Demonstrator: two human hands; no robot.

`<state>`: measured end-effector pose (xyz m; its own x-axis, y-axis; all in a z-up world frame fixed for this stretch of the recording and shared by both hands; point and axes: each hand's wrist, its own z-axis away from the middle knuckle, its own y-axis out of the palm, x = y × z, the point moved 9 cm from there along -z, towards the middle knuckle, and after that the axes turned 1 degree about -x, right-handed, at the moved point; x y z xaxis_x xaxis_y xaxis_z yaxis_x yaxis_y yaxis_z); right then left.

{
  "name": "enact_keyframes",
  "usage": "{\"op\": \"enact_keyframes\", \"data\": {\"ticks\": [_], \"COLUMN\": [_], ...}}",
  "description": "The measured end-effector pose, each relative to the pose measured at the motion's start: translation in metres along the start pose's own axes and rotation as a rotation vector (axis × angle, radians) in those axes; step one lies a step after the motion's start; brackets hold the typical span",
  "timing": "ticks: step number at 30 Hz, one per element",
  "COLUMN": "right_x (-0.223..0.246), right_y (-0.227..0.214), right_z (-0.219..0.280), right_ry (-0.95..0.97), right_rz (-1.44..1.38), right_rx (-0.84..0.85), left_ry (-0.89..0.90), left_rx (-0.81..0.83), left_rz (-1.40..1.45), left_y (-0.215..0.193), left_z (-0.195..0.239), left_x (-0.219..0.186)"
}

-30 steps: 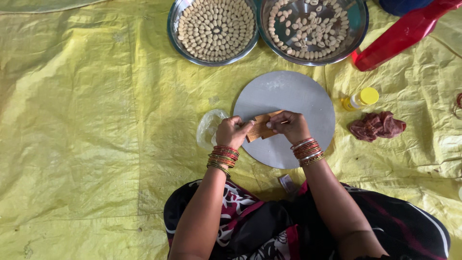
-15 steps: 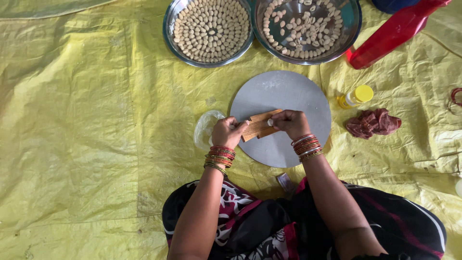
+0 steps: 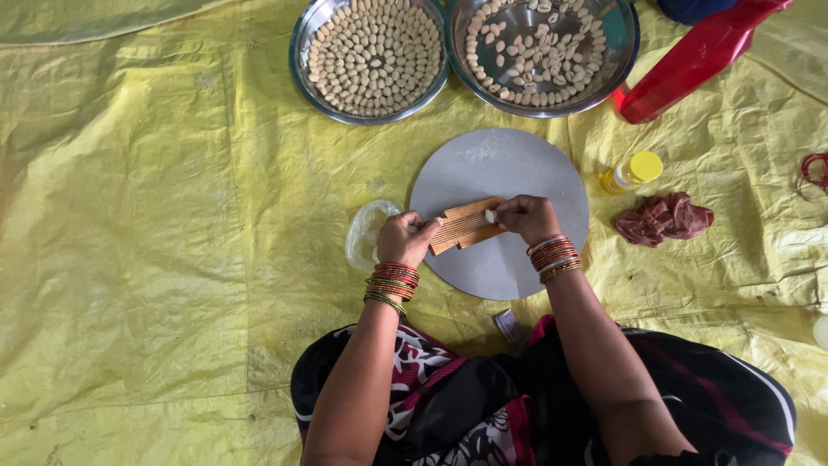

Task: The person kneads a ball of dough on a round board, then rolls small pieces into balls. They press each ball onto a grooved wooden tool to create ridged dumplings and place them into a metal tray.

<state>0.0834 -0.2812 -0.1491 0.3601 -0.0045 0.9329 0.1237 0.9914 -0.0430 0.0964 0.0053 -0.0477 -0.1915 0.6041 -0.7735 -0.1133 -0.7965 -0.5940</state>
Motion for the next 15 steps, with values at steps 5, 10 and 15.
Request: {"op": "enact_keyframes", "data": {"ticks": [5, 10, 15], "right_x": [-0.008, 0.010, 0.056], "right_y": [-0.005, -0.004, 0.019], "right_z": [-0.005, 0.008, 0.044], "right_ry": [0.001, -0.105, -0.306], "right_rz": [-0.002, 0.005, 0.552], "right_rx": [0.002, -0.066, -0.239], "left_ry": [-0.035, -0.100, -0.107], "left_rx": [0.024, 0.074, 0.063], "left_rz": [-0.011, -0.044, -0.159], "left_y": [-0.003, -0.008, -0.010], "left_z": [0.001, 0.002, 0.001], "left_x": [0.002, 0.007, 0.009]}}
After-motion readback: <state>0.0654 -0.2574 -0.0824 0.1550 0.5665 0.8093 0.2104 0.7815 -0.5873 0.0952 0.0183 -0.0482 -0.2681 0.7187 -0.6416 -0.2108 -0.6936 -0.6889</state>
